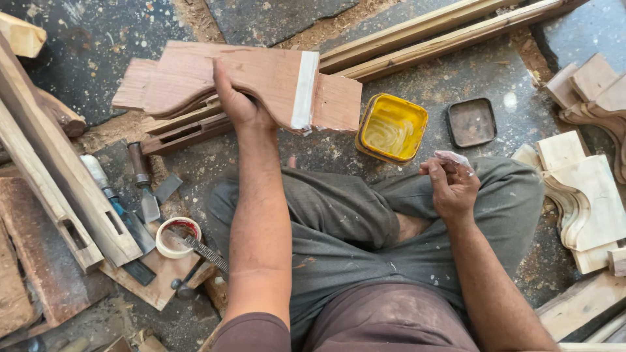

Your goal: The person sits on the floor and applies a white paste from a yellow container onto various wooden pieces by hand. They handle several carved and straight wooden components, spreading the substance on edges and surfaces before placing them aside.

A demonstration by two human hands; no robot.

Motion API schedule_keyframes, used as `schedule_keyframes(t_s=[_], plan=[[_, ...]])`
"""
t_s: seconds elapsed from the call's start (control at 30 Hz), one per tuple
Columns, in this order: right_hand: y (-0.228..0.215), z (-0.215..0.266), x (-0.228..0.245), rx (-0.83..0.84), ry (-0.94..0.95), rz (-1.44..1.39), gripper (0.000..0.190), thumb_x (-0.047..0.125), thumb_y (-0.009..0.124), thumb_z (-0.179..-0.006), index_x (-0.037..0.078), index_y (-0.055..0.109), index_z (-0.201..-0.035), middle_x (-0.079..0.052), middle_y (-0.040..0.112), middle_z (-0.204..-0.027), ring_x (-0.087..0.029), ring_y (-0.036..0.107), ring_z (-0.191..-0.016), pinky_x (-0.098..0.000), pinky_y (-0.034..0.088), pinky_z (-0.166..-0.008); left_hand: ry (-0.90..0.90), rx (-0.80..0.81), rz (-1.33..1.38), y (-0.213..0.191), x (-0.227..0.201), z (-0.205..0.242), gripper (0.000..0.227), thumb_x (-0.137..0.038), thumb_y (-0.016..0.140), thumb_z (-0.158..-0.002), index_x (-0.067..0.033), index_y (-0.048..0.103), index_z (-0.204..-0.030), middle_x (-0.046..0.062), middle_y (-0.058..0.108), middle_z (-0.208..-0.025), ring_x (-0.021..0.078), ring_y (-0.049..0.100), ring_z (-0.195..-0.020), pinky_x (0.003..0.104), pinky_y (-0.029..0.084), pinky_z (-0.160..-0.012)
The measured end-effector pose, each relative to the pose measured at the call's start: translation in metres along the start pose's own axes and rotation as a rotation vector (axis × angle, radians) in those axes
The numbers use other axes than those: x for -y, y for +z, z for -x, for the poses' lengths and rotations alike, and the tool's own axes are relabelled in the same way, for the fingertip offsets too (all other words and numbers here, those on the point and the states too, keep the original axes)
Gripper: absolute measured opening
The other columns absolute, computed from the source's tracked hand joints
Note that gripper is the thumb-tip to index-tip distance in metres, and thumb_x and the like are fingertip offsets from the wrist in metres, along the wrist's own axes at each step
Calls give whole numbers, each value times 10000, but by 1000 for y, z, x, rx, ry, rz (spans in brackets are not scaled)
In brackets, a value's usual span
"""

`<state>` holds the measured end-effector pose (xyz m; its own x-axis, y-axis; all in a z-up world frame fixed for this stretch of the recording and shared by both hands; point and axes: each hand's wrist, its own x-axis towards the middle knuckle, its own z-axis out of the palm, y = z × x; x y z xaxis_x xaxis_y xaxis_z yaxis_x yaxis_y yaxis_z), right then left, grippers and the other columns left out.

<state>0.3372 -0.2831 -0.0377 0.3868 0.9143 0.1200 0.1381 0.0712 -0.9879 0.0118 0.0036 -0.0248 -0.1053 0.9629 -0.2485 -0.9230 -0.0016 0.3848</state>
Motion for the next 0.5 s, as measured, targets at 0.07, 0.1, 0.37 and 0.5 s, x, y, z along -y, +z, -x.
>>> schedule_keyframes(t_s=[0.07,0.1,0.37,0.5], plan=[[-4,-6,-1,24,0,22,284,-22,603,-1073,-14,541,-1350,-110,709,-1047,-151,690,-953,-292,582,-893,11,-90,-103,-9,6,-5,866,-559,653,-894,-4,352,-1486,233,493,-1422,363,545,-1314,517,516,-1091],[-10,-8,-2,15,-20,23,284,-19,597,-1087,-11,529,-1363,-109,708,-1048,-154,692,-951,-295,585,-897,8,-139,-158,-16,13,-7,889,-576,633,-907,-12,327,-1522,225,479,-1486,361,528,-1352,510,508,-1116],[-31,-30,-5,-99,6,-66,304,-20,595,-1123,2,506,-1413,-98,693,-1036,-148,693,-863,-310,612,-879,-70,-428,-132,-54,41,-37,747,-565,524,-966,26,475,-1419,224,585,-1374,372,588,-1267,513,527,-1018],[-30,-35,-14,-79,26,-68,353,-23,607,-1105,15,491,-1436,-103,692,-1096,-150,685,-964,-300,606,-899,17,-500,-124,-70,46,-45,571,-443,603,-1004,43,582,-1302,191,659,-1253,369,627,-1204,503,547,-970]])
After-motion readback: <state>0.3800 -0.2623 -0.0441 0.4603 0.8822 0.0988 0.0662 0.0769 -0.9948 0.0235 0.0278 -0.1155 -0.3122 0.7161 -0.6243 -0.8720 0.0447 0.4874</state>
